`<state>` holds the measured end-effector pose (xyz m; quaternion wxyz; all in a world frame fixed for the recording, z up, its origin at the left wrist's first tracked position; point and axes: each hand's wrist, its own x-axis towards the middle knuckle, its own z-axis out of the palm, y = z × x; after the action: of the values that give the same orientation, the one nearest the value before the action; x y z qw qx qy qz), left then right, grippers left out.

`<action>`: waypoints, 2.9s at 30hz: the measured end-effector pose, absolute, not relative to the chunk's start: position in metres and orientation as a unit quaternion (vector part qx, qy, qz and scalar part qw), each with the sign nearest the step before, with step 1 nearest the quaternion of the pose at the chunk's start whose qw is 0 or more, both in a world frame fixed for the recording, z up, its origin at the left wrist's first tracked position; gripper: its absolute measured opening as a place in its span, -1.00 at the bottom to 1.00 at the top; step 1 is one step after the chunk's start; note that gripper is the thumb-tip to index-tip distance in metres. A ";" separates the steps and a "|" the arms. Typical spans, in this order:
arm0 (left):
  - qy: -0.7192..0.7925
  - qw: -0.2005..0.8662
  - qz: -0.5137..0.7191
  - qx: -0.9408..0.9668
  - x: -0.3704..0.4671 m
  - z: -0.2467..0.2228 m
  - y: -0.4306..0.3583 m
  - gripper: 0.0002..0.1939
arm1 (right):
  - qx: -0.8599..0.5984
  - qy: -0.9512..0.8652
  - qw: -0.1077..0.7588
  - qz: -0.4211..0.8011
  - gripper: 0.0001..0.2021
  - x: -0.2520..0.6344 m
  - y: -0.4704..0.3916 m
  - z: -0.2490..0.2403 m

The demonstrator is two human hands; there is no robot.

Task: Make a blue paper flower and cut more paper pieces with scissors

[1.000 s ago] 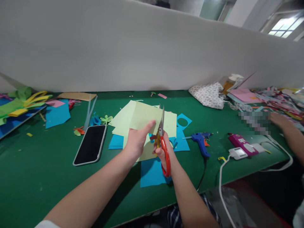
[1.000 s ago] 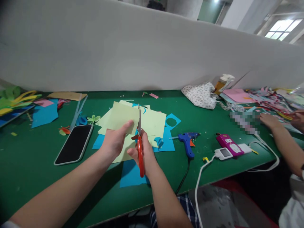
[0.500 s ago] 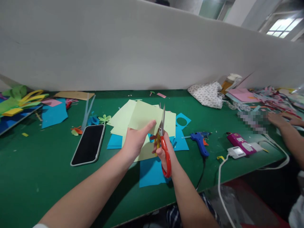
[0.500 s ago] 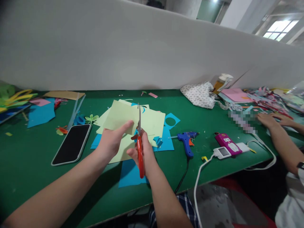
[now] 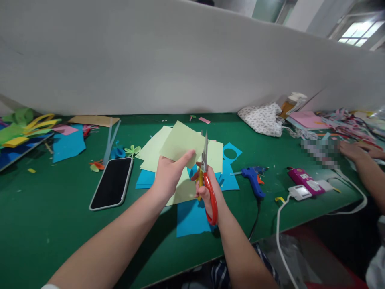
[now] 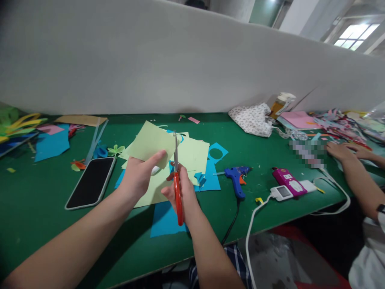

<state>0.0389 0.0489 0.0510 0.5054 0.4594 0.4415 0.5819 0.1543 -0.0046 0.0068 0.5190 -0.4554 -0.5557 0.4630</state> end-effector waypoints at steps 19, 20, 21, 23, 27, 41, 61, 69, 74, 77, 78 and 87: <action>0.443 0.506 0.589 0.449 0.035 0.056 0.051 -0.68 | -0.477 -0.505 0.519 0.498 -0.26 0.152 -0.007 0.013; 0.443 0.507 0.587 0.450 0.035 0.057 0.051 -0.69 | -0.480 -0.502 0.519 0.499 -0.27 0.151 -0.006 0.013; 0.441 0.509 0.587 0.450 0.034 0.057 0.051 -0.71 | -0.480 -0.500 0.518 0.501 -0.28 0.151 -0.006 0.013; 0.430 0.516 0.589 0.450 0.033 0.059 0.051 -0.71 | -0.478 -0.499 0.517 0.504 -0.29 0.152 -0.006 0.013; 0.419 0.523 0.593 0.447 0.032 0.060 0.053 -0.68 | -0.477 -0.496 0.516 0.510 -0.27 0.152 -0.006 0.012; 0.442 0.490 0.613 0.434 0.028 0.062 0.059 -0.71 | -0.480 -0.480 0.525 0.513 -0.36 0.149 -0.002 0.006; 0.424 0.470 0.650 0.420 0.015 0.066 0.068 -0.75 | -0.500 -0.540 0.506 0.450 -0.40 0.144 -0.005 0.002; 0.359 0.566 0.658 0.343 0.030 0.069 0.054 -0.75 | -0.478 -0.501 0.515 0.505 -0.34 0.132 -0.009 0.003; 0.381 0.549 0.661 0.341 0.035 0.068 0.049 -0.73 | -0.475 -0.497 0.515 0.511 -0.21 0.132 -0.012 0.006; 0.408 0.536 0.638 0.373 0.036 0.065 0.048 -0.74 | -0.475 -0.511 0.514 0.499 -0.14 0.135 -0.013 0.008; 0.413 0.531 0.631 0.387 0.036 0.064 0.047 -0.74 | -0.473 -0.516 0.515 0.495 -0.13 0.136 -0.013 0.008; 0.437 0.524 0.586 0.437 0.043 0.058 0.041 -0.79 | -0.438 -0.524 0.551 0.480 -0.10 0.147 -0.007 0.008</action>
<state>0.0433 0.0405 0.0578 0.5235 0.4375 0.4368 0.5863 0.1474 -0.0072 0.0080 0.5509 -0.4376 -0.5240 0.4800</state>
